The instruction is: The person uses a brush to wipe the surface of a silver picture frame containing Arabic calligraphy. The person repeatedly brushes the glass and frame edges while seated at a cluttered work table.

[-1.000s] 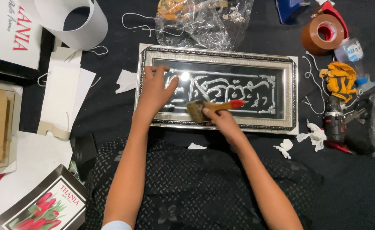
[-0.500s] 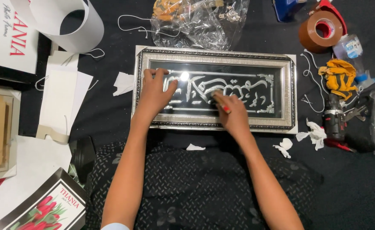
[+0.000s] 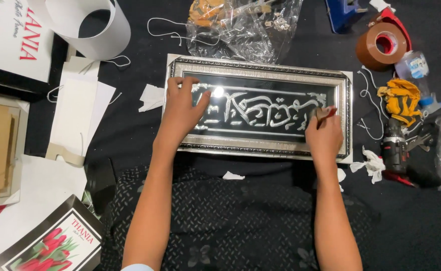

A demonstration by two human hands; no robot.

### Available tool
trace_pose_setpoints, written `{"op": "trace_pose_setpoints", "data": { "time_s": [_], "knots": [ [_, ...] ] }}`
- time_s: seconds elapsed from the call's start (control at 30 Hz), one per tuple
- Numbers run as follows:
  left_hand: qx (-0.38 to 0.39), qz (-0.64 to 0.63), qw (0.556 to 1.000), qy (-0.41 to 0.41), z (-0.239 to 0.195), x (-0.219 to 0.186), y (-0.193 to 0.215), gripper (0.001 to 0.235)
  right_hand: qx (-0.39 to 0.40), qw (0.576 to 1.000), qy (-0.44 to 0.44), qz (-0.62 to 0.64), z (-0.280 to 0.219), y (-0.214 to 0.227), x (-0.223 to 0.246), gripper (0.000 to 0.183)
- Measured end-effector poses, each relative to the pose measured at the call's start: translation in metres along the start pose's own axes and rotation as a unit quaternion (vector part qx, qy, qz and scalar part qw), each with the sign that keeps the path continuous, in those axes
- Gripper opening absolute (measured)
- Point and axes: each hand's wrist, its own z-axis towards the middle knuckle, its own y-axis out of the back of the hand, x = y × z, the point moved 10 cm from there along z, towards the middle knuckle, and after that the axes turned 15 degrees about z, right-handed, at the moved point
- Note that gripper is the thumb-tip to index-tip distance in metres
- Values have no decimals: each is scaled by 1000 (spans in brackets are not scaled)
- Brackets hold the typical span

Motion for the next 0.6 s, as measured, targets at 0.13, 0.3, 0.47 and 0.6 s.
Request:
{"op": "trace_pose_setpoints", "data": {
  "time_s": [0.13, 0.3, 0.47, 0.6],
  "knots": [
    [-10, -9, 1000, 4, -4, -4, 14, 40, 89, 986, 9, -137, -17, -47, 9, 32],
    [-19, -27, 999, 3, -1, 7, 11, 41, 200, 973, 54, -97, -67, -107, 72, 32],
    [-19, -33, 999, 3, 5, 12, 3, 43, 293, 952, -48, 69, -70, -131, 87, 31],
    [-17, -42, 999, 8, 7, 20, 1, 44, 265, 956, -42, 117, -55, -126, 112, 45]
  ]
}}
